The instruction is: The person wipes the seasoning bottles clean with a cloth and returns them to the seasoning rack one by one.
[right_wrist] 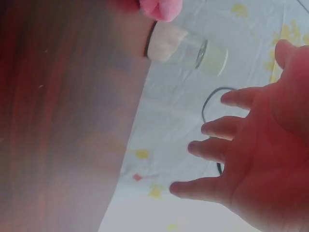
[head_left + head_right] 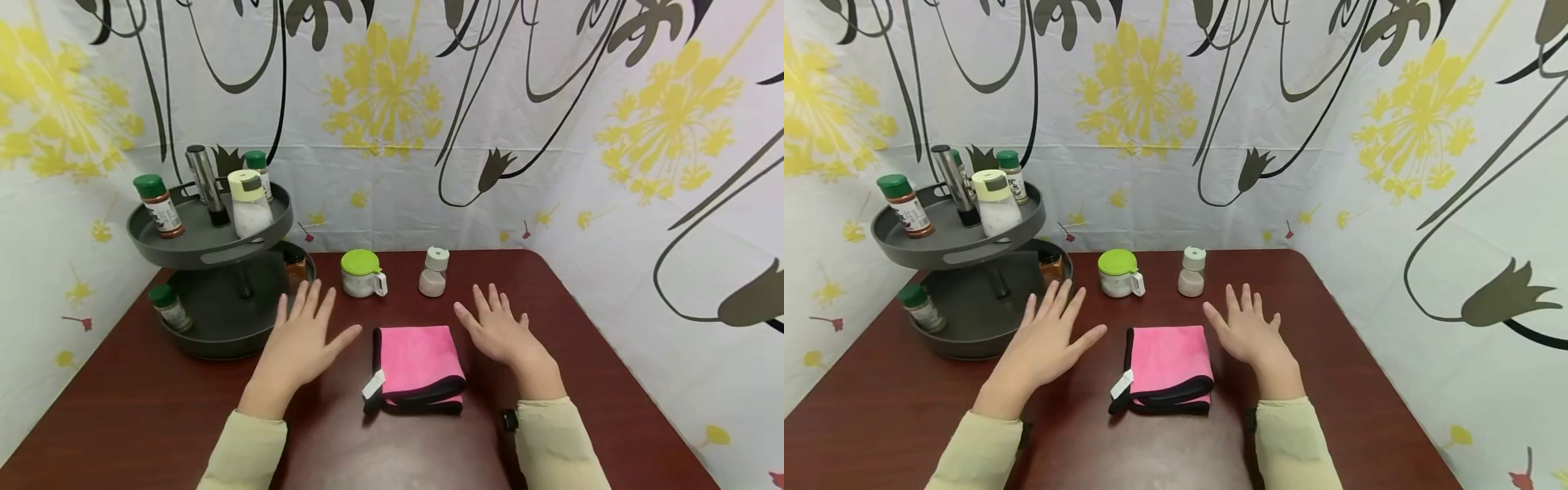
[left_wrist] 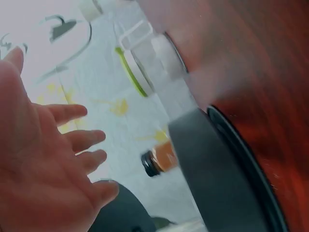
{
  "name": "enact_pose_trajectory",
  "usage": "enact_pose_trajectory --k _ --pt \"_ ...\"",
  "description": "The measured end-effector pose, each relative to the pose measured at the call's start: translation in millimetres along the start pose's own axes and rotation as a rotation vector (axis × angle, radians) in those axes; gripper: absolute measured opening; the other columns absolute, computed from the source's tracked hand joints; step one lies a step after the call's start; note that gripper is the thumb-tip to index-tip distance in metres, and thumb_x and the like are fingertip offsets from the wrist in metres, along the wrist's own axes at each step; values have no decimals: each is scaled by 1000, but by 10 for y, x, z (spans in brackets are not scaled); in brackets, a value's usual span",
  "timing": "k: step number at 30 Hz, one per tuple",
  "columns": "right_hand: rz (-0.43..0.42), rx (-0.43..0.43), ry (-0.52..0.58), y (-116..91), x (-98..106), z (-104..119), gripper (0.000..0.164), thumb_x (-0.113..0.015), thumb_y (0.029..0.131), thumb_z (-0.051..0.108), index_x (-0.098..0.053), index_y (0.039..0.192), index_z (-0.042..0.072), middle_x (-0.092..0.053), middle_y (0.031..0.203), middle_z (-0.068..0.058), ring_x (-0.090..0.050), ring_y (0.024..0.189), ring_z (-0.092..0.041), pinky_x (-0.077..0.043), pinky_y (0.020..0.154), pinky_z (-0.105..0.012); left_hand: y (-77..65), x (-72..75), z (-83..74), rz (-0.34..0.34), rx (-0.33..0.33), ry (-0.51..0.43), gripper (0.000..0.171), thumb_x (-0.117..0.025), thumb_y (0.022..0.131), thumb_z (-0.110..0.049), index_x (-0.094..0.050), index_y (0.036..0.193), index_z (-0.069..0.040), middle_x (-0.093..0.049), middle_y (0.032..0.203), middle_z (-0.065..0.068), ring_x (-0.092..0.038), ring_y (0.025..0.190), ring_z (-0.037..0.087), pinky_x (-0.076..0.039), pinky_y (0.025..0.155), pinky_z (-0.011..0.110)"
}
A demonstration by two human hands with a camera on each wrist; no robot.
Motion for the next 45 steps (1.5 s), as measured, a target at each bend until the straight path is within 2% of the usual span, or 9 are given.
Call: enact_pose_trajectory --k 6,9,12,15,20,24,29,38,45 --pt "5 35 10 75 -9 181 94 -33 108 69 -41 157 -10 -45 161 -34 -44 151 -50 -36 123 -65 153 43 -205 29 -74 -59 91 -38 102 -78 -31 168 -15 -17 180 13 -7 169 36 -11 133 64" --pt "42 -10 20 76 -92 272 84 -45 105 68 -64 135 -9 -67 133 -31 -69 118 -43 -55 102 -56 285 -12 -278 32 -65 -205 82 -51 105 -65 -37 166 -13 -24 177 14 -19 167 36 -23 131 63" --pt "112 -69 55 40 -185 335 68 -61 100 64 -70 108 -3 -71 102 -20 -69 82 -29 -58 75 -42 472 -129 -318 6 2 -448 69 -62 105 -49 -47 160 -10 -42 169 15 -39 158 36 -38 125 59" --pt "183 -125 90 -2 -273 357 55 -76 93 57 -65 94 3 -61 82 -11 -60 61 -21 -52 59 -34 672 -260 -349 22 132 -821 56 -64 106 -34 -55 152 -5 -56 157 18 -54 146 38 -46 119 55" --pt "199 -154 128 -27 -355 319 51 -86 86 39 -64 107 -3 -62 84 -10 -61 64 -21 -56 57 -34 897 -400 -447 159 373 -1425 54 -58 108 -26 -48 155 -1 -46 163 23 -54 145 43 -50 118 50" --pt "169 -156 172 3 -396 278 58 -88 85 32 -62 118 -9 -65 94 -15 -65 75 -24 -58 62 -34 1022 -488 -512 223 432 -1604 56 -54 109 -24 -41 159 -4 -34 171 20 -48 150 44 -48 120 52" --pt "145 -155 219 37 -419 250 46 -89 84 28 -65 104 -6 -65 86 -13 -64 68 -22 -55 59 -32 1142 -578 -539 259 435 -1614 61 -54 109 -22 -32 165 -6 -28 172 17 -42 154 46 -43 122 57" --pt "120 -79 296 93 -317 195 29 -88 82 25 -71 80 2 -57 67 -1 -54 64 -15 -45 59 -27 1147 -619 -496 290 429 -1422 66 -55 110 -26 -27 168 -11 -35 167 18 -51 146 43 -50 116 55" --pt "170 -116 629 93 -212 143 21 -66 91 21 -64 94 1 -60 77 -4 -60 67 -14 -51 63 -28 1040 -556 -392 302 408 -1262 59 -55 111 -31 -38 162 -6 -46 159 20 -55 139 41 -52 114 52"
Point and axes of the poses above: each hand's wrist, its own y-axis towards the middle knuckle, its own x-axis out of the back of the hand, z = x × y, the point moved 3 cm from there along y, towards the middle knuckle
